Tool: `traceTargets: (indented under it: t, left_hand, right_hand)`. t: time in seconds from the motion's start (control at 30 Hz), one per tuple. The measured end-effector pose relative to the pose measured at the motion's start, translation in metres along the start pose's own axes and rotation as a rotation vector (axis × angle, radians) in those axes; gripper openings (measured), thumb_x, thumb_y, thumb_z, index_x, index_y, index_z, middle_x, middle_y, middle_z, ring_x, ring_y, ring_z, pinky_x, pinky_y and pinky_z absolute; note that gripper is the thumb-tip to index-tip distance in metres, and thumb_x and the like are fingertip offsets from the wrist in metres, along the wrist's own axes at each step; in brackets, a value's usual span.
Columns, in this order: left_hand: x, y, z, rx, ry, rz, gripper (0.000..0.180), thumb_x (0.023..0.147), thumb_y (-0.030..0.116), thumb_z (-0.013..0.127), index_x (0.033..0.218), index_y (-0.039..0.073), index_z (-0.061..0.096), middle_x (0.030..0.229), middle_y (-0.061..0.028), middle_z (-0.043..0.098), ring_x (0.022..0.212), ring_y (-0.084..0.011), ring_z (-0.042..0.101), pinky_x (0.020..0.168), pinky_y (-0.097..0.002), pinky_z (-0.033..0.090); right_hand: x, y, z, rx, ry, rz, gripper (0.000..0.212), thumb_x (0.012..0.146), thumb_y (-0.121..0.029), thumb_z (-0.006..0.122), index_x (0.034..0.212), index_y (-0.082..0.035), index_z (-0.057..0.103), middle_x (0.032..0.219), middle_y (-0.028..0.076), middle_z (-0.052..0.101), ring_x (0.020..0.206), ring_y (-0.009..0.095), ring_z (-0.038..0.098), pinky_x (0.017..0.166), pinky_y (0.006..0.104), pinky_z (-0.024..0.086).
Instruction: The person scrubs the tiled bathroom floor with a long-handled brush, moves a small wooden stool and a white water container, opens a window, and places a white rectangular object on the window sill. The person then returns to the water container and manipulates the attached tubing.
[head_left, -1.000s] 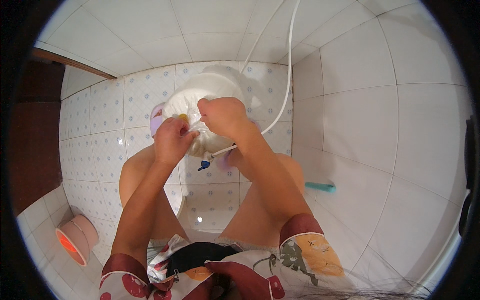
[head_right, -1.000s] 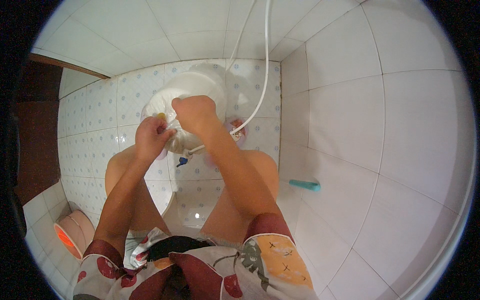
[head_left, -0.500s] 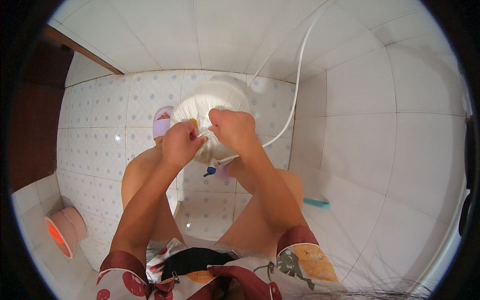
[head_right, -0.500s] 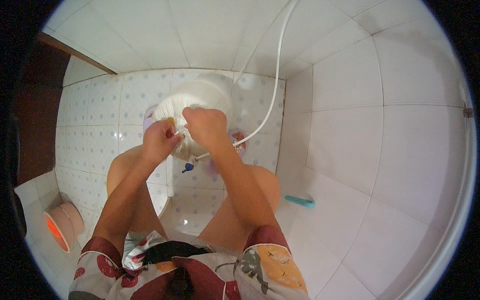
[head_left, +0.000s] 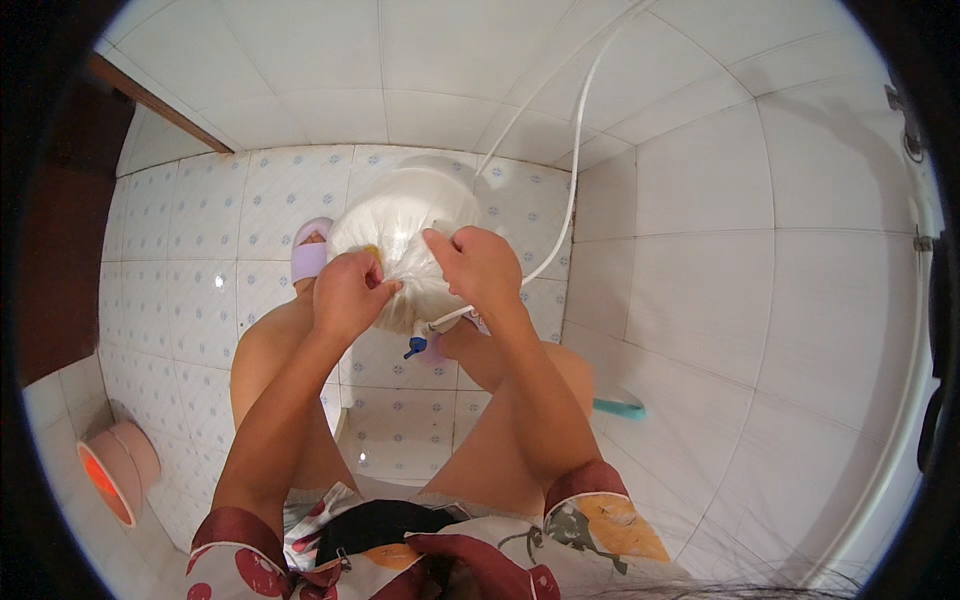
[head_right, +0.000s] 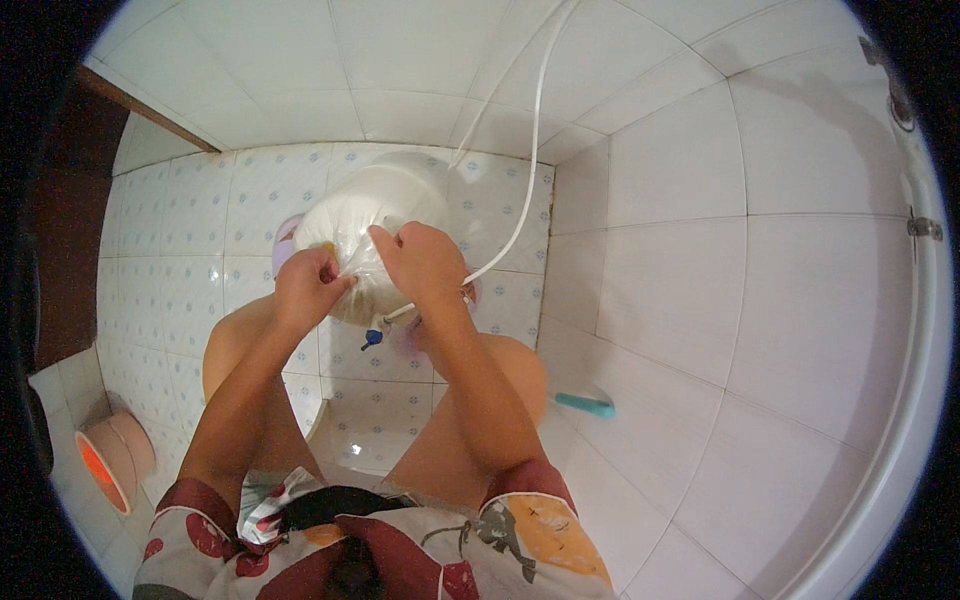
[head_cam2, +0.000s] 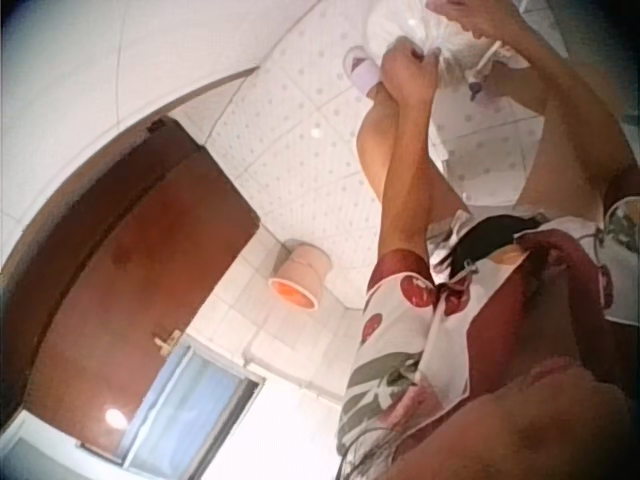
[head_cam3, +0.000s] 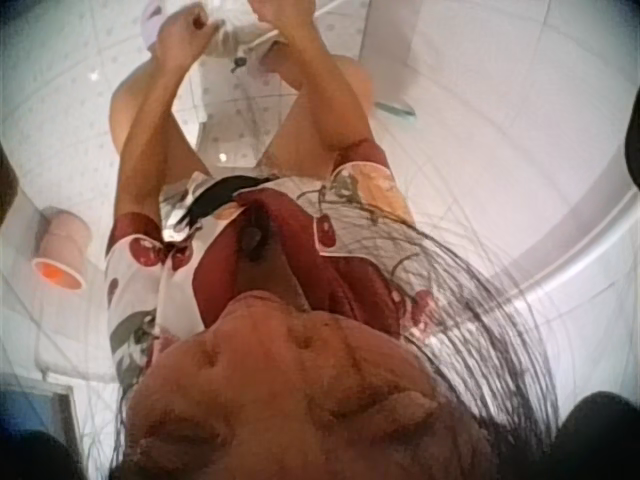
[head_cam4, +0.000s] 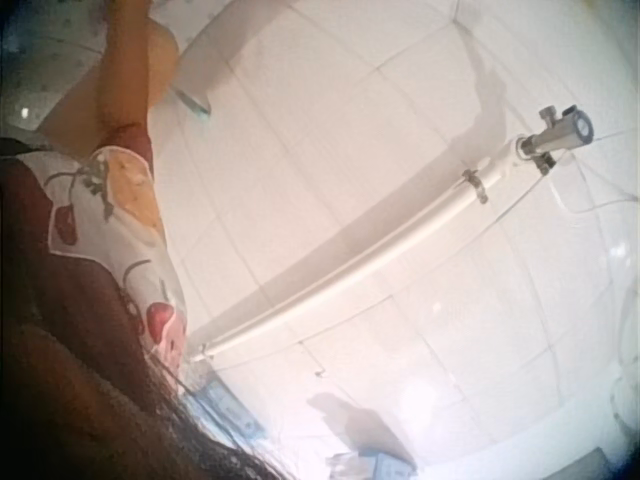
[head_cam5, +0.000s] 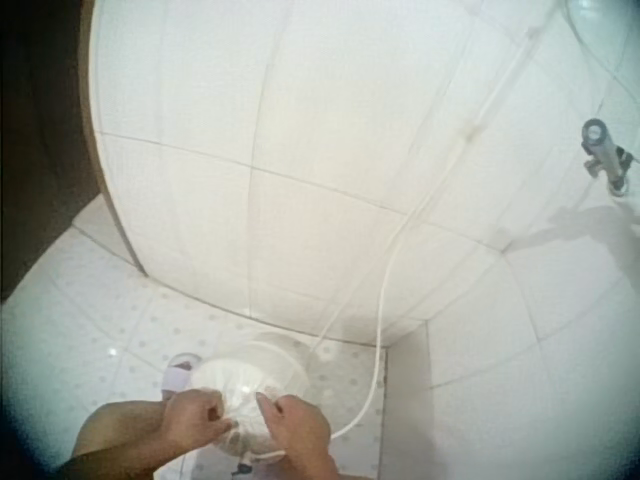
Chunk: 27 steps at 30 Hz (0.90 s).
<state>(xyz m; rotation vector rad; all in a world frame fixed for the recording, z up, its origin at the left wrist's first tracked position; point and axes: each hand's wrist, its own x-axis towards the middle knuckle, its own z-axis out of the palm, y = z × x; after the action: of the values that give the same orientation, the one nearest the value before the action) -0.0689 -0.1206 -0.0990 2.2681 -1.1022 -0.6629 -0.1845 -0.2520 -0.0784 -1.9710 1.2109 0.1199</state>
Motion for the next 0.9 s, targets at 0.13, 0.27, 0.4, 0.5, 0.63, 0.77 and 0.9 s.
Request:
traceTargets:
  t: [0.13, 0.27, 0.4, 0.5, 0.63, 0.77, 0.9]
  left_hand:
    - [-0.002, 0.002, 0.004, 0.024, -0.005, 0.037, 0.029, 0.06, 0.02, 0.074, 0.058, 0.004, 0.049, 0.059, -0.0087, 0.053, 0.058, -0.0241, 0.052, 0.052, -0.0347, 0.041]
    - [-0.001, 0.0, 0.008, 0.002, -0.019, 0.02, 0.029, 0.06, 0.019, 0.074, 0.058, 0.004, 0.05, 0.058, -0.009, 0.053, 0.057, -0.0238, 0.052, 0.051, -0.034, 0.04]
    - [0.001, 0.0, 0.012, 0.02, -0.014, 0.037, 0.027, 0.058, 0.016, 0.074, 0.06, 0.004, 0.049, 0.058, -0.0102, 0.052, 0.054, -0.0256, 0.05, 0.051, -0.0349, 0.039]
    - [-0.002, -0.002, 0.015, 0.123, 0.025, 0.069, 0.025, 0.057, 0.015, 0.072, 0.06, 0.004, 0.05, 0.057, -0.0111, 0.052, 0.053, -0.0263, 0.049, 0.051, -0.0347, 0.04]
    - [0.002, -0.002, 0.016, 0.044, -0.033, -0.015, 0.029, 0.059, 0.019, 0.074, 0.056, 0.004, 0.049, 0.054, -0.0103, 0.052, 0.05, -0.0243, 0.049, 0.049, -0.034, 0.039]
    - [0.002, -0.032, 0.02, -0.144, -0.021, -0.106, 0.027, 0.06, 0.017, 0.073, 0.057, 0.004, 0.05, 0.053, -0.0083, 0.051, 0.048, -0.0198, 0.047, 0.047, -0.0327, 0.038]
    - [0.001, -0.022, 0.01, -0.456, -0.085, -0.36, 0.021, 0.074, 0.021, 0.063, 0.065, 0.005, 0.054, 0.056, -0.0033, 0.052, 0.048, -0.0113, 0.045, 0.044, -0.027, 0.037]
  right_hand:
    - [0.003, -0.018, 0.006, -0.256, -0.025, -0.042, 0.049, 0.079, -0.047, 0.05, 0.068, 0.0, 0.061, 0.065, 0.015, 0.06, 0.063, 0.031, 0.058, 0.056, 0.0374, 0.045]
    - [0.004, -0.017, 0.013, -0.225, -0.001, -0.09, 0.042, 0.08, -0.039, 0.048, 0.07, 0.0, 0.062, 0.07, 0.016, 0.061, 0.066, 0.033, 0.059, 0.058, 0.0407, 0.046]
    - [0.005, -0.011, 0.022, -0.208, 0.041, -0.082, 0.029, 0.078, -0.026, 0.047, 0.071, -0.004, 0.064, 0.074, 0.017, 0.062, 0.068, 0.033, 0.059, 0.06, 0.0434, 0.047]
    - [0.004, -0.016, 0.034, -0.165, -0.022, -0.044, 0.019, 0.068, -0.016, 0.052, 0.076, -0.007, 0.067, 0.081, 0.016, 0.064, 0.075, 0.032, 0.062, 0.063, 0.0407, 0.048]
    - [0.013, -0.003, 0.042, 0.009, 0.07, -0.019, 0.024, 0.071, -0.023, 0.048, 0.069, -0.004, 0.064, 0.072, 0.016, 0.061, 0.068, 0.034, 0.059, 0.06, 0.0438, 0.047]
    - [0.014, -0.007, 0.052, 0.146, 0.087, -0.072, 0.024, 0.07, -0.023, 0.049, 0.067, -0.005, 0.064, 0.07, 0.016, 0.06, 0.066, 0.034, 0.058, 0.058, 0.0442, 0.046]
    - [0.011, -0.005, 0.057, 0.166, 0.101, -0.124, 0.024, 0.07, -0.024, 0.05, 0.065, -0.005, 0.063, 0.067, 0.016, 0.06, 0.063, 0.034, 0.057, 0.057, 0.0442, 0.045]
